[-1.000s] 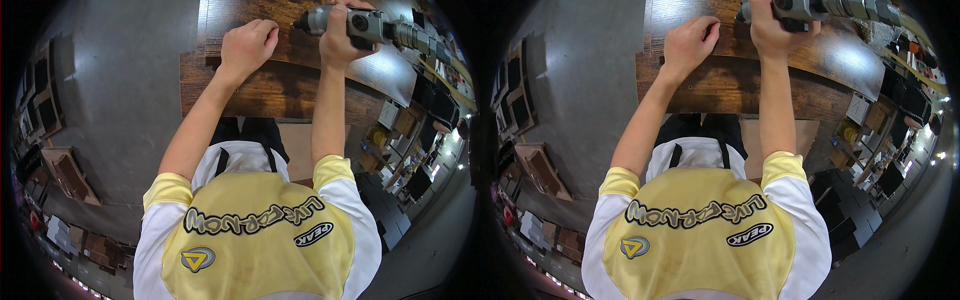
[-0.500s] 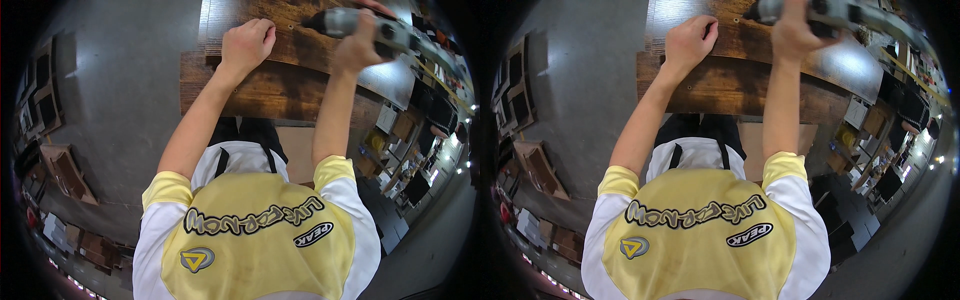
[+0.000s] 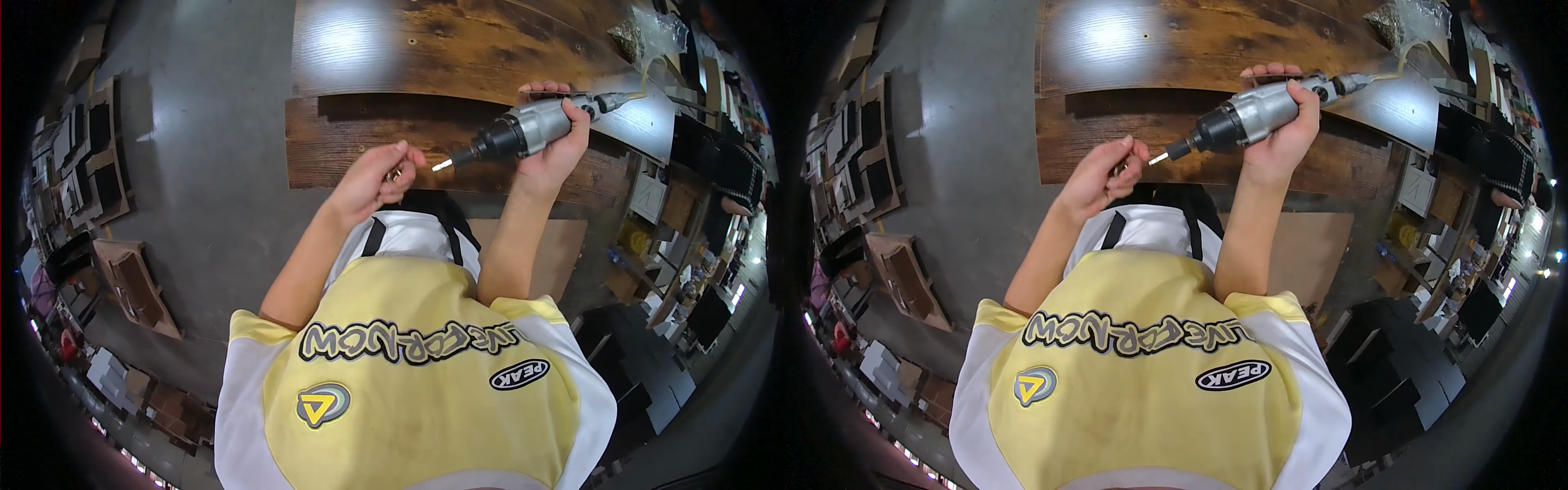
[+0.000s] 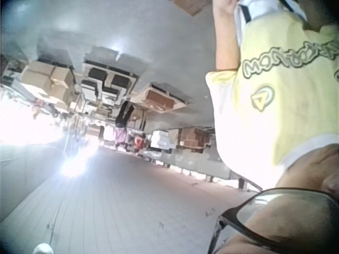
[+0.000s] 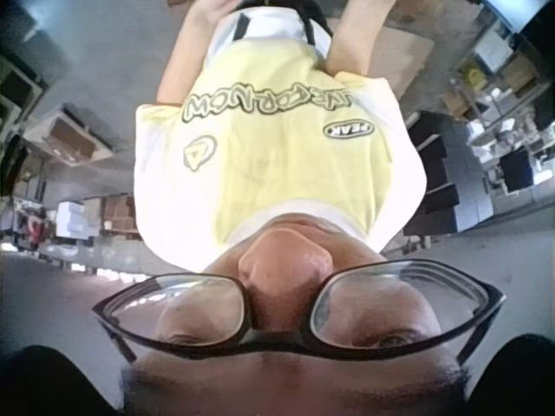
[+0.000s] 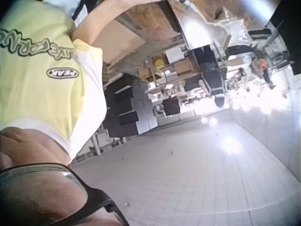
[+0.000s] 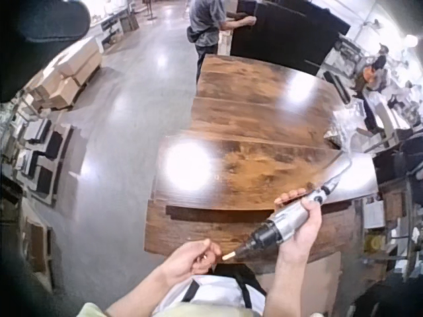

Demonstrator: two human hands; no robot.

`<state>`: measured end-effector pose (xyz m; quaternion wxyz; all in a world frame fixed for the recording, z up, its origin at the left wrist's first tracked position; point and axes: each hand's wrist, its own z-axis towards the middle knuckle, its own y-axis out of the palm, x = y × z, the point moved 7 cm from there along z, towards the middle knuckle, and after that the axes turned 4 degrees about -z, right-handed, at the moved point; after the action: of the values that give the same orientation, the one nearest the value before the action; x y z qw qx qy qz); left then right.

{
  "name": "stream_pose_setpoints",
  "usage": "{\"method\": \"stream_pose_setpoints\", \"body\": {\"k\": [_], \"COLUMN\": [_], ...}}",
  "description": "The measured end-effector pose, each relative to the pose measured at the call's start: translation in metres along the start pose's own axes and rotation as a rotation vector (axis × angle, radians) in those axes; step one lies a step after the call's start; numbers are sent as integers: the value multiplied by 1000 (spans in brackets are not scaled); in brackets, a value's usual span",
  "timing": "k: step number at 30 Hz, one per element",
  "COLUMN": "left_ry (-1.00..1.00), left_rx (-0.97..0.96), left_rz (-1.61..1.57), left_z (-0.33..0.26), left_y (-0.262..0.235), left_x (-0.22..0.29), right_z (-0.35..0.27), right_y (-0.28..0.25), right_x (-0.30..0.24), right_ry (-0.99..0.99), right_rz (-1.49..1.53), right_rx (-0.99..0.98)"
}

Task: Assembling wooden furniture panels by using a pneumatic screwdriver to drive screws into pre-drilled holes.

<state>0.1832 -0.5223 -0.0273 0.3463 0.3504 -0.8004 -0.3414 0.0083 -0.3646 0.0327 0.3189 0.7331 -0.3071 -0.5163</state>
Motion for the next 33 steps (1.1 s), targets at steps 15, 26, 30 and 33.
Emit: {"method": "stream_pose_setpoints", "body": {"k": [15,26,30,33], "left_ry": [140,109,92,173], "left_rx": [54,-26,-62,-112], "left_rz": [317,525,660,705], "left_z": [3,15,18,21], "left_y": [86,117,120,116], "left_x": [-38,-49,-50,-51], "right_z": [-1,8,9,8], "right_y": [14,2,-2,-1], "right_x": [-52,-79,-83,-81], "right_ry": [-12,-45,-44,-13], "right_rz": [-184,-255,-244,-219], "right_rx": [-175,-302,-314,-315]}}
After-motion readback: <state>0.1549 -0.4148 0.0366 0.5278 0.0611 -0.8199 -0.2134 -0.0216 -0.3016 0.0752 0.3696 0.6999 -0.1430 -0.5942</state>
